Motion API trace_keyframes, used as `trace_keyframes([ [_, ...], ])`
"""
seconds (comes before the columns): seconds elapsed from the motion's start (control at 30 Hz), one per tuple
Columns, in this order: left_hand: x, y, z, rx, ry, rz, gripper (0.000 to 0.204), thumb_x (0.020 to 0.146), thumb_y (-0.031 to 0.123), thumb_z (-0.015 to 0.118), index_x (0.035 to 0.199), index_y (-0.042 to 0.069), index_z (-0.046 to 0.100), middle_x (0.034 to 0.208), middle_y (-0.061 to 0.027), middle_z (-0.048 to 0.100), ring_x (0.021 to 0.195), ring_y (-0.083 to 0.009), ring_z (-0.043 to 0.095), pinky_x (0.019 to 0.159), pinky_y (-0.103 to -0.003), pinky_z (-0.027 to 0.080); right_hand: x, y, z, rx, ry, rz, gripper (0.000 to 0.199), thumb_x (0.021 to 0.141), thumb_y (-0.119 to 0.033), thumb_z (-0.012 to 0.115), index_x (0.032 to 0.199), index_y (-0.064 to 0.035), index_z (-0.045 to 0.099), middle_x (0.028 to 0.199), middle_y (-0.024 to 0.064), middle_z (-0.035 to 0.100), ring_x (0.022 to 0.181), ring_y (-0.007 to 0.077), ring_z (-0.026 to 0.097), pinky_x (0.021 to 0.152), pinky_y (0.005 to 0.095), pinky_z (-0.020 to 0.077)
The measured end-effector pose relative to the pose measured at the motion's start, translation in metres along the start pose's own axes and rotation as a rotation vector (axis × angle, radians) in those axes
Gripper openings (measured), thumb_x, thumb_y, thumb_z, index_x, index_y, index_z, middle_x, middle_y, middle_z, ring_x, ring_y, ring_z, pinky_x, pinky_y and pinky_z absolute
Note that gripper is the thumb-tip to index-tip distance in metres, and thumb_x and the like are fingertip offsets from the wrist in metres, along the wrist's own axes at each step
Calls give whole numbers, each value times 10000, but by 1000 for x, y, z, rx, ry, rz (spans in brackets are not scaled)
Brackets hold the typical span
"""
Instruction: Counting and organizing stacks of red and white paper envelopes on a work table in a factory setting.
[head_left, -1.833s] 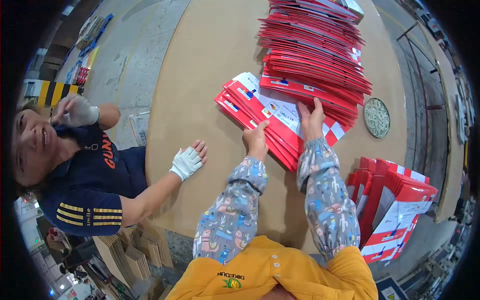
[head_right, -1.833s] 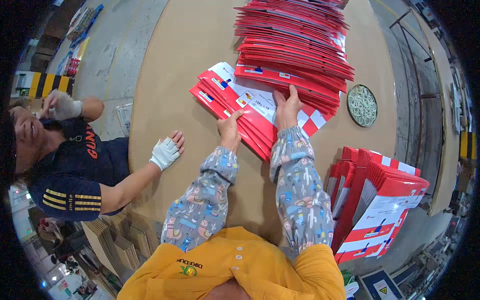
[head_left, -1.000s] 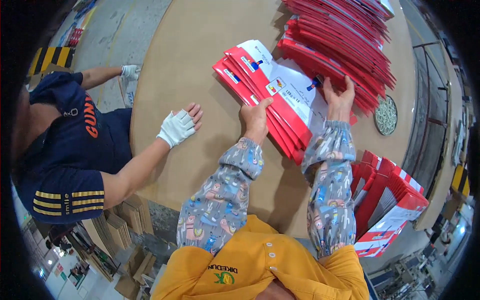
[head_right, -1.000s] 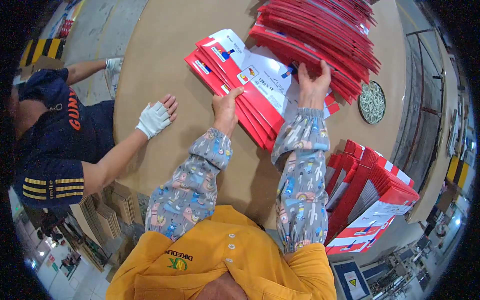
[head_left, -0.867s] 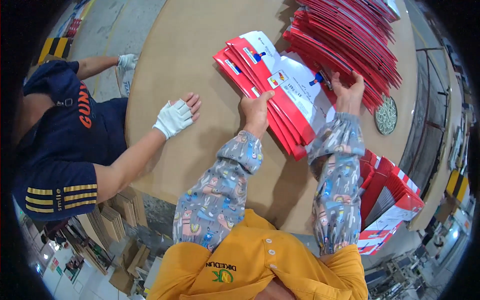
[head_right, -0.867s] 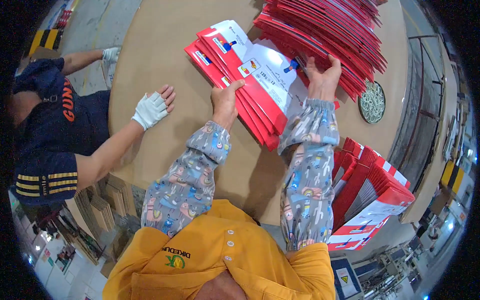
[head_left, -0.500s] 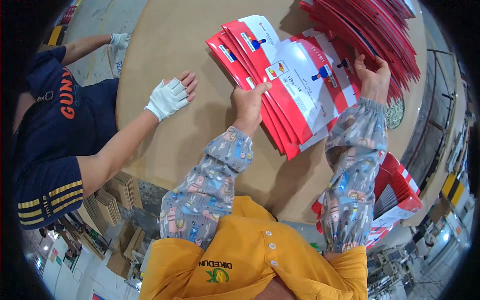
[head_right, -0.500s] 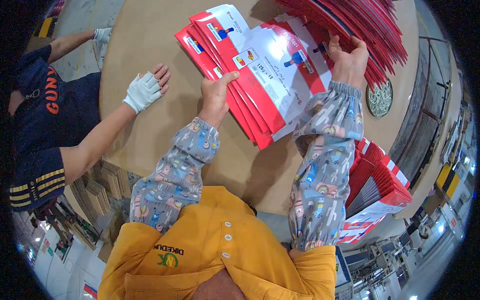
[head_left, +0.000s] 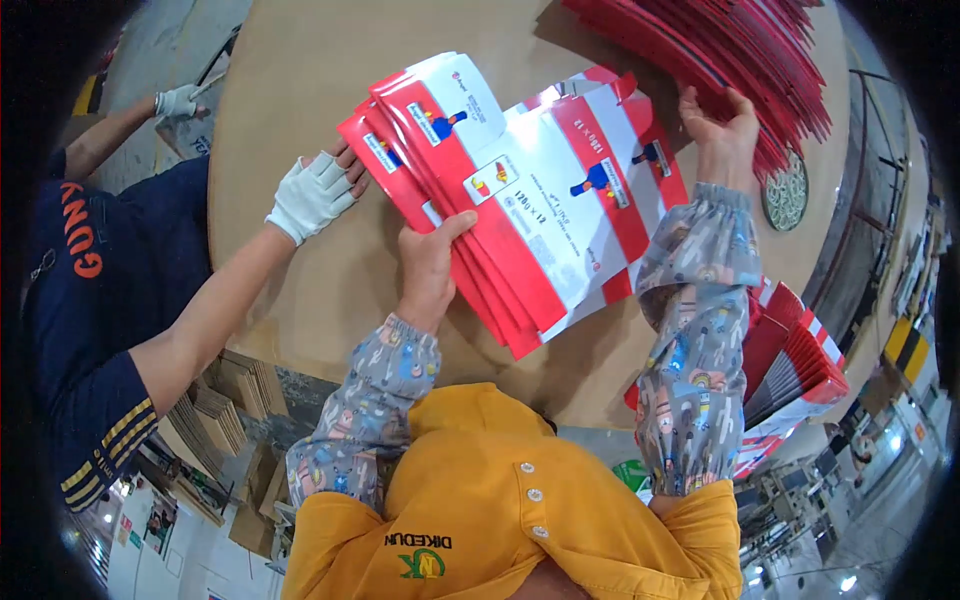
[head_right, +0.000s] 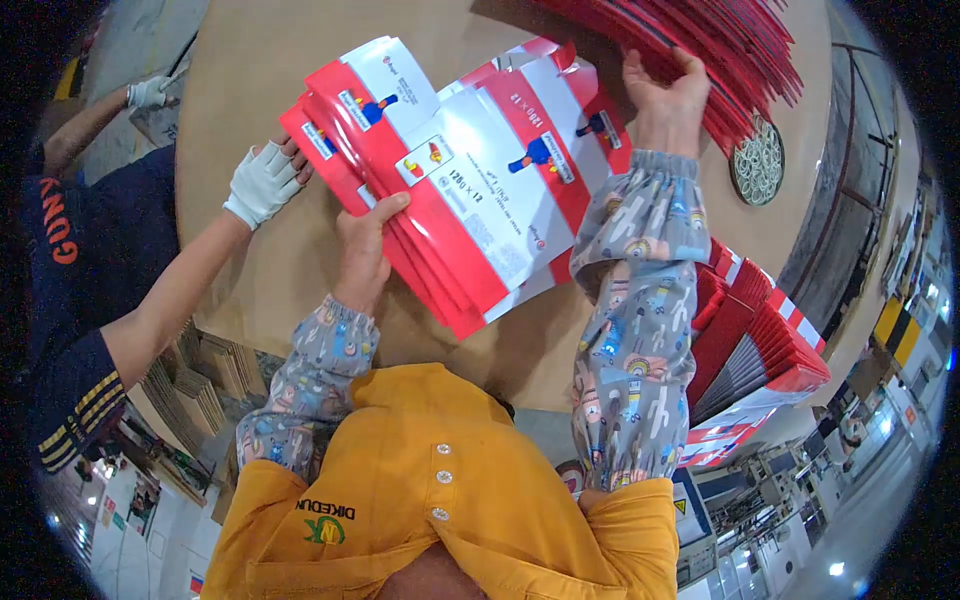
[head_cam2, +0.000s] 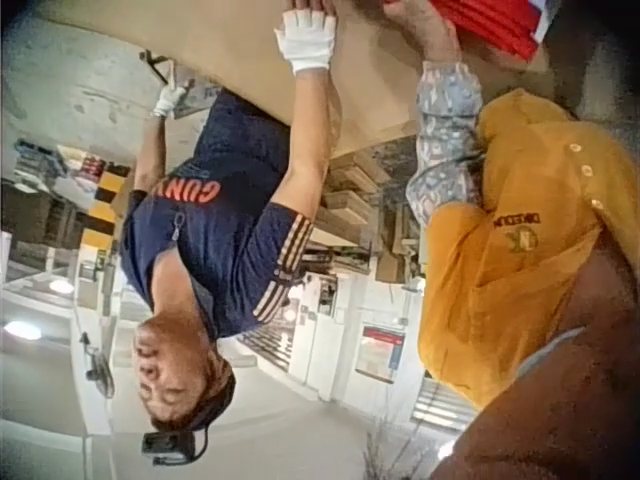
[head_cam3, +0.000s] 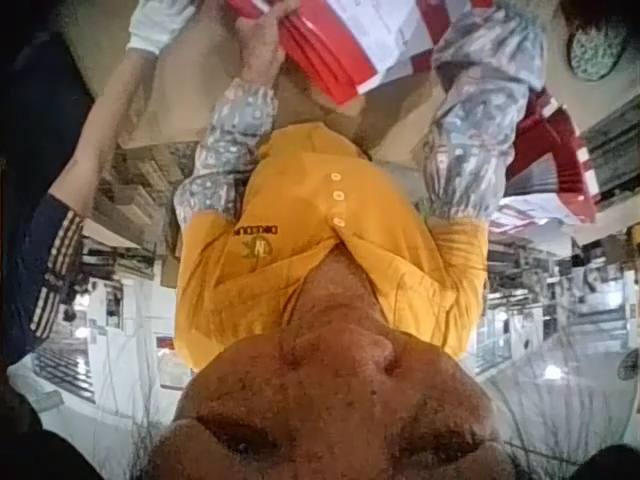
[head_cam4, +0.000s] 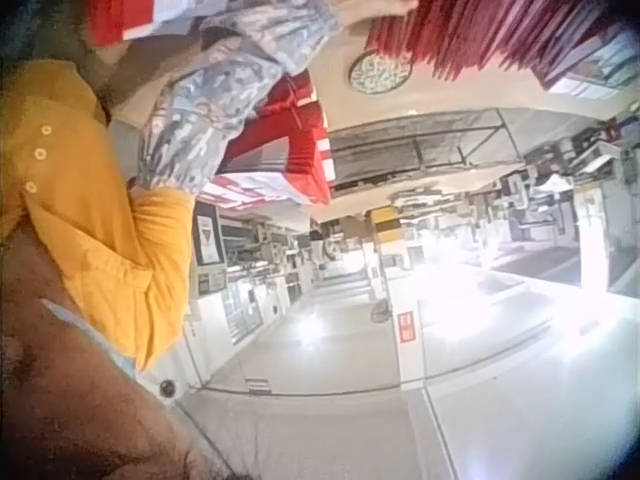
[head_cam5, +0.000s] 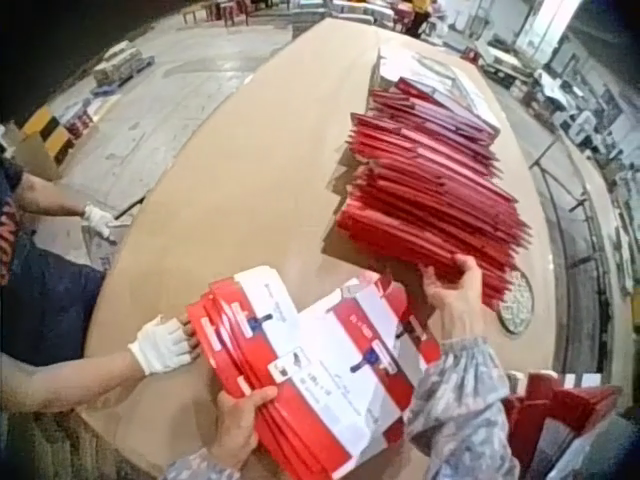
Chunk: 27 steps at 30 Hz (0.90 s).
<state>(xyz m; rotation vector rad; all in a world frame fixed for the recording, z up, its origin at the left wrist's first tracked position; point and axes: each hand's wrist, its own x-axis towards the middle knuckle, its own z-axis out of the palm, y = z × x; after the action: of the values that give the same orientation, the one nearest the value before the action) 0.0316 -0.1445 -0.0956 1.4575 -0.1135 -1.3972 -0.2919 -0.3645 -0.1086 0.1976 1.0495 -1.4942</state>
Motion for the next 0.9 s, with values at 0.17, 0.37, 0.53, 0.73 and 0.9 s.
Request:
trace_keyframes([
  [0.17, -14, -10, -2, 36, -18, -47, 425, 720, -40, 704, 1121, -51, 566, 1040, -124, 651, 905, -204, 644, 812, -317, 523, -10, 22, -44, -113, -55, -44, 335, 907, -190, 514, 1147, 42, 481, 1102, 228, 569, 1058, 401, 554, 956, 523, 462],
  [0.37, -22, -14, -17, 58, -3, -25, 461, 725, -35, 702, 1156, -49, 539, 1077, -125, 634, 934, -208, 634, 830, -320, 523, -83, 58, -46, -864, -31, -679, 231, 927, -136, 534, 1106, 10, 539, 1034, 148, 610, 946, 254, 607, 842, 325, 503],
  [0.53, -21, -14, -14, 52, -33, -37, 472, 729, -29, 706, 1167, -37, 533, 1085, -123, 628, 945, -208, 628, 843, -321, 520, -91, 90, -42, -1793, -676, -1373, 332, 840, -58, 631, 1168, -83, 586, 1068, 110, 614, 1082, 259, 542, 962, 358, 410],
  [0.73, -20, -12, -19, 56, -61, -60, 473, 725, -20, 722, 1163, -24, 544, 1075, -113, 633, 944, -197, 628, 856, -323, 517, -69, 77, -51, -1716, -286, -977, 340, 787, -172, 657, 1120, -119, 608, 1035, 75, 643, 1042, 272, 517, 891, 411, 378],
  [0.9, -26, -7, -16, 74, -77, -113, 607, 717, -9, 746, 1252, -16, 458, 1139, -122, 588, 1007, -204, 598, 899, -324, 496, -94, 57, -37, -1638, -436, -1131, 153, 835, -87, 589, 979, -65, 638, 890, 76, 614, 879, 239, 562, 813, 372, 407],
])
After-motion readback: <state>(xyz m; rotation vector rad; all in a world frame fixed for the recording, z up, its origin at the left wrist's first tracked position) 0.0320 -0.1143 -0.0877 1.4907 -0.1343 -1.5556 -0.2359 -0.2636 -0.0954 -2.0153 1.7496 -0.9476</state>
